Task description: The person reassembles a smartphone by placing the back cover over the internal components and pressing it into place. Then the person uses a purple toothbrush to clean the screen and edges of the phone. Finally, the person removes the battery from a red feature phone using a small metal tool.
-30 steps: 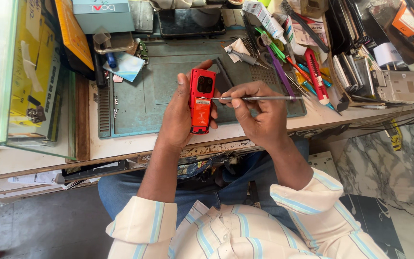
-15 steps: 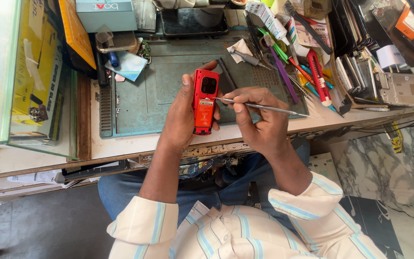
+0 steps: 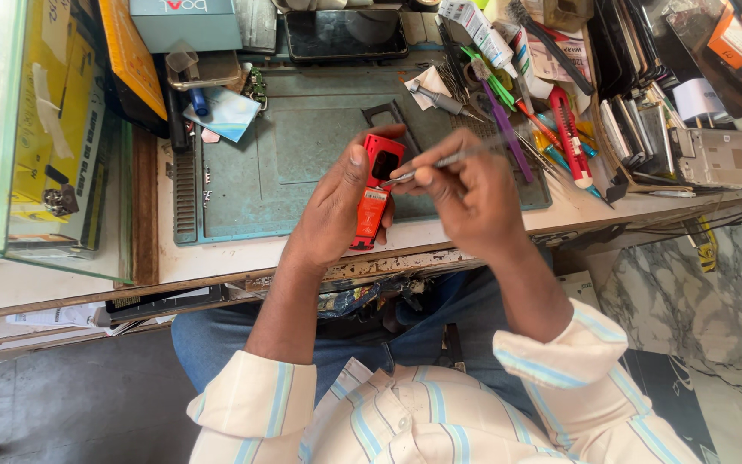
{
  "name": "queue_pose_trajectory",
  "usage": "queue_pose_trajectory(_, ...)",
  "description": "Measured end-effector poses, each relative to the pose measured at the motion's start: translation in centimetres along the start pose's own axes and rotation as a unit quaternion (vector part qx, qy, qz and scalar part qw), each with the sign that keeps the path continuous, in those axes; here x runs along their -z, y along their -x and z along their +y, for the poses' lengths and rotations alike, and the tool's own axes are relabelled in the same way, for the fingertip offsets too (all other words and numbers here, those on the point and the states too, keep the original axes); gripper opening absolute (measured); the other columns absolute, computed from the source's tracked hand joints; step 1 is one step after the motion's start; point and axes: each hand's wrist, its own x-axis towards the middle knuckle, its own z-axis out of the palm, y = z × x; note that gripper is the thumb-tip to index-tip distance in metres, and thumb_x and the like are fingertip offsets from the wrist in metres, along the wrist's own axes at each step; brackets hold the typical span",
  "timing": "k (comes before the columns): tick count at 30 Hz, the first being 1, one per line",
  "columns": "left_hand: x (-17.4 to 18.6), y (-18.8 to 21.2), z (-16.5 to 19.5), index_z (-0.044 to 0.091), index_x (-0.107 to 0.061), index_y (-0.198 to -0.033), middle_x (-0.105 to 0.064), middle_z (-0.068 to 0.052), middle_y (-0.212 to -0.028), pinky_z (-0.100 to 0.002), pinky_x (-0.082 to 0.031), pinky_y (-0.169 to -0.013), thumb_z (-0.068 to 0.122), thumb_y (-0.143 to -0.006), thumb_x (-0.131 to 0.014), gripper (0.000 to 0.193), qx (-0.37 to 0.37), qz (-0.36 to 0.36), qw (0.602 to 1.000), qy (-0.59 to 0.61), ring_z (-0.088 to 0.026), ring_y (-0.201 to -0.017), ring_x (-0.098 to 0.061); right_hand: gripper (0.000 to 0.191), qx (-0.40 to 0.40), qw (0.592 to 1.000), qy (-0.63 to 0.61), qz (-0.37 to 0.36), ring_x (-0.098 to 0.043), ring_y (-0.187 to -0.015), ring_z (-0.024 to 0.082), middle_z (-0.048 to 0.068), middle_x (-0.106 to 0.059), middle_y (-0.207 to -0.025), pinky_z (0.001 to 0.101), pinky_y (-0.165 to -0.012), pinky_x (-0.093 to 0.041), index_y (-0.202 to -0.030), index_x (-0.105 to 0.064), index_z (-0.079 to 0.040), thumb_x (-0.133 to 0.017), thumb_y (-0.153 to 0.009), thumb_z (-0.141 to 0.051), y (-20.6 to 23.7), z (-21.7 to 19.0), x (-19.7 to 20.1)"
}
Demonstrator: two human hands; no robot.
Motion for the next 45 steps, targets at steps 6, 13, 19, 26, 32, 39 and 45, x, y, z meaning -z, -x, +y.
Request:
queue_pose_trajectory(6, 0.1, -0.1, -0.2, 0.005, -0.045, -0.152, -0.063, -0.006, -0.094, -0.026, -0.052, -0.048, 0.058, -0.107, -0.034, 0.070, -0.016, -0.030, 0.999, -0.015, -0.010, -0.062, -0.058, 0.021, -0.115, 0.986, -0.121, -0.003, -0.077, -0.089, 0.022, 0.018, -0.074, -0.102, 0.0345, -0.081, -0.066, -0.113, -0.051, 0.000, -0.061, -0.107, -0.018, -1.2, 1.2, 1.1)
queue_pose_trajectory(13, 0.1, -0.4, 0.2, 0.007, -0.042, -0.155, -0.062, -0.006, -0.092, -0.026, -0.053, -0.047, 0.060, -0.104, -0.037, 0.073, 0.010, -0.039, 0.999, -0.014, -0.010, -0.061, -0.059, 0.019, -0.137, 0.980, -0.143, 0.019, -0.076, -0.087, 0.022, 0.016, -0.071, -0.098, 0.0356, -0.080, -0.066, -0.111, -0.056, 0.001, -0.062, -0.106, -0.016, -1.3, 1.3, 1.4)
queue_pose_trajectory(19, 0.1, 0.0, 0.6, 0.007, -0.044, -0.155, -0.062, -0.007, -0.094, -0.030, -0.058, -0.051, 0.061, -0.104, -0.036, 0.075, 0.004, 0.017, 0.999, 0.035, -0.013, -0.067, -0.063, 0.013, 0.000, 0.998, -0.060, 0.009, -0.076, -0.103, 0.022, 0.015, -0.073, -0.111, 0.0337, -0.090, -0.065, -0.113, -0.061, 0.000, -0.065, -0.107, -0.011, 0.2, 0.6, 1.3)
queue_pose_trajectory(26, 0.0, -0.2, 0.3, 0.006, -0.044, -0.156, -0.062, -0.007, -0.096, -0.031, -0.058, -0.053, 0.061, -0.106, -0.033, 0.075, -0.005, 0.008, 0.999, 0.046, -0.014, -0.068, -0.063, 0.008, 0.132, 0.983, 0.125, -0.013, -0.076, -0.108, 0.024, 0.017, -0.073, -0.114, 0.0329, -0.093, -0.064, -0.112, -0.063, 0.001, -0.065, -0.106, -0.005, 1.3, -0.8, 0.6)
queue_pose_trajectory(32, 0.0, 0.0, 0.4, 0.007, -0.045, -0.154, -0.062, -0.008, -0.095, -0.030, -0.058, -0.051, 0.059, -0.105, -0.036, 0.072, 0.003, 0.009, 1.000, 0.005, -0.013, -0.066, -0.063, 0.012, 0.099, 0.986, 0.136, 0.021, -0.078, -0.105, 0.023, 0.016, -0.074, -0.111, 0.0338, -0.091, -0.066, -0.112, -0.061, 0.000, -0.060, -0.111, -0.011, 1.7, -0.7, -0.4)
queue_pose_trajectory(39, -0.1, 0.1, 0.4, 0.008, -0.046, -0.153, -0.066, -0.008, -0.091, -0.030, -0.061, -0.053, 0.060, -0.104, -0.038, 0.072, 0.009, -0.019, 1.000, -0.010, -0.012, -0.064, -0.066, 0.022, -0.128, 0.980, -0.127, 0.086, -0.078, -0.092, 0.023, 0.012, -0.073, -0.098, 0.0373, -0.084, -0.065, -0.112, -0.057, -0.001, -0.063, -0.105, -0.021, 0.7, 1.8, 0.5)
queue_pose_trajectory(45, 0.0, 0.0, 0.4, 0.007, -0.044, -0.153, -0.066, -0.008, -0.096, -0.031, -0.062, -0.054, 0.059, -0.104, -0.038, 0.072, 0.016, -0.041, 0.999, 0.010, -0.013, -0.064, -0.066, 0.023, -0.195, 0.962, -0.170, 0.084, -0.076, -0.087, 0.022, 0.011, -0.073, -0.096, 0.0364, -0.078, -0.067, -0.111, -0.059, -0.002, -0.065, -0.104, -0.023, 0.4, 2.5, 1.1)
